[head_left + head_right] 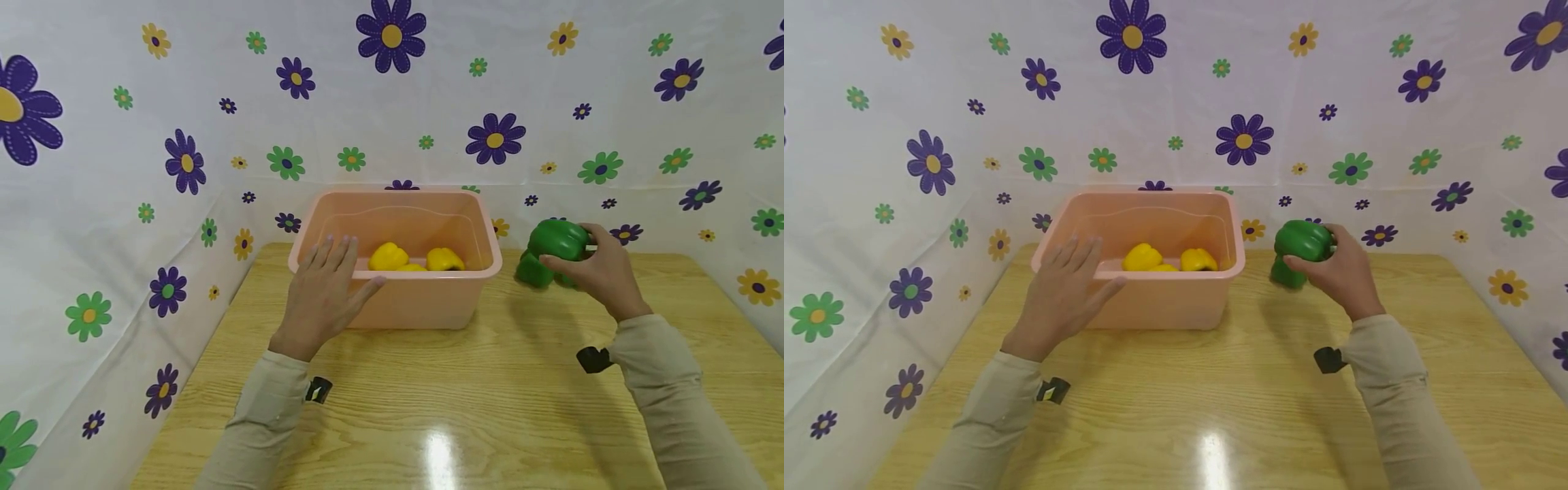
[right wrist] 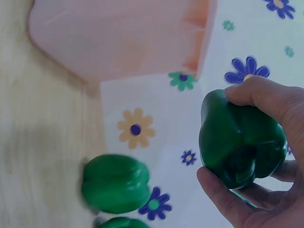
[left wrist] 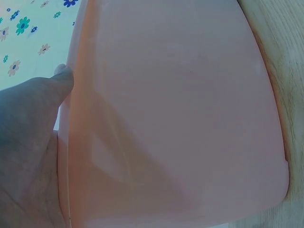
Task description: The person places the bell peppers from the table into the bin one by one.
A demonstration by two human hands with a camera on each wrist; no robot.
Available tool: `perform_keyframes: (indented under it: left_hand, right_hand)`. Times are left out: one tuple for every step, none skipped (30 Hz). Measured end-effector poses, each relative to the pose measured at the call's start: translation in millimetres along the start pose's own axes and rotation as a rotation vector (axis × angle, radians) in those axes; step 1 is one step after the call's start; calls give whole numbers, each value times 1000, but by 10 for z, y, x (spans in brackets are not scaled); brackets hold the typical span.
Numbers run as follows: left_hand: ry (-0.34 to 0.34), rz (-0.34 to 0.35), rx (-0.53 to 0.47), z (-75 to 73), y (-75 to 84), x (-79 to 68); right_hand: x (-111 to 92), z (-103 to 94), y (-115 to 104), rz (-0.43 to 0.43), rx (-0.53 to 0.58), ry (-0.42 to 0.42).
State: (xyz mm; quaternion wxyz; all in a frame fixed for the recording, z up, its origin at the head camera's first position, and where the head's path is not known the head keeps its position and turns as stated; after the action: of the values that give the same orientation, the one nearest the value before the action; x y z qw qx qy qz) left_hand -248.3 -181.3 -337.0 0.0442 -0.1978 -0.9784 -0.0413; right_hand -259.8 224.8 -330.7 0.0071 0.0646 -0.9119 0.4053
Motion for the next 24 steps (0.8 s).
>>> perform_keyframes:
  left_hand:
    - [2,0,1,-3,-2,-2]
    - [1,0,1,-4,-4,-2]
    - [-3,-2,2,-2,-6,-1]
    - [-7,-2,0,-2,-8,-2]
    - [-9,-1,1,-1,-9,0]
    - [-12,-1,1,-1,-9,0]
    - [-14,-1,0,1,-10,1]
    - [-15,0,2,2,-11,2]
    - [-13,1,4,3,-11,1]
    - [-10,2,5,1,-10,1]
    - [-6,3,7,0,-9,1]
    - [-5,3,8,-1,-10,0]
    - [-5,3,9,1,-8,1]
    - [-5,2,11,1,-7,1]
    - [-7,3,9,1,-5,2]
    - [-8,3,7,1,-3,3]
    - [-11,2,6,2,-1,4]
    - [-14,1,3,2,-1,3]
    - [-16,0,2,3,0,3]
    - [-16,0,1,2,-1,3]
    - [-16,0,1,3,-2,3]
    - [-14,-1,3,3,-5,2]
    - [-13,-1,4,4,-9,2]
    - [-11,-2,7,4,-12,1]
  right_hand:
    - [12,-2,-40,-1,9,1]
    - [23,-4,-82,-3,12,3]
    - [32,-4,-121,-4,15,3]
    - [41,-2,-156,-4,19,4]
    - [50,1,-191,-7,23,5]
    - [57,4,-225,-9,24,9]
    - [63,7,-261,-15,22,13]
    - [71,10,-294,-25,20,19]
    - [79,14,-324,-35,22,23]
    - [87,19,-355,-45,26,28]
    - [95,24,-388,-55,27,32]
    - [102,29,-419,-63,30,35]
    - [108,35,-448,-69,39,36]
    - [114,42,-476,-74,43,37]
    - [118,48,-503,-76,44,38]
    - [122,55,-531,-79,45,40]
    - [130,62,-557,-81,44,44]
    - [138,69,-583,-82,46,45]
    - [145,76,-612,-86,47,48]
    - [152,84,-640,-89,50,48]
    - [160,93,-668,-93,52,48]
    - [169,102,-696,-99,54,47]
    - [177,112,-722,-105,54,46]
    - [185,122,-748,-110,61,43]
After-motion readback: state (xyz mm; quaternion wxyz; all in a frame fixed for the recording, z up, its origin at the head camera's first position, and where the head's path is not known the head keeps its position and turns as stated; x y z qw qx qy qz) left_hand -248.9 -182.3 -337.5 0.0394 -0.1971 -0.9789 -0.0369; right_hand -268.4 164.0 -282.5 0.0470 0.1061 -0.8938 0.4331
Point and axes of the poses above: each hand's wrist, its own x-axis towards the middle knuckle, its own z-axis out of the palm, y = z × x, the point moved 4 cm from there along x, towards the middle knuckle, and after that the axes turned 14 degrees about -y, right-handed, at the moved point
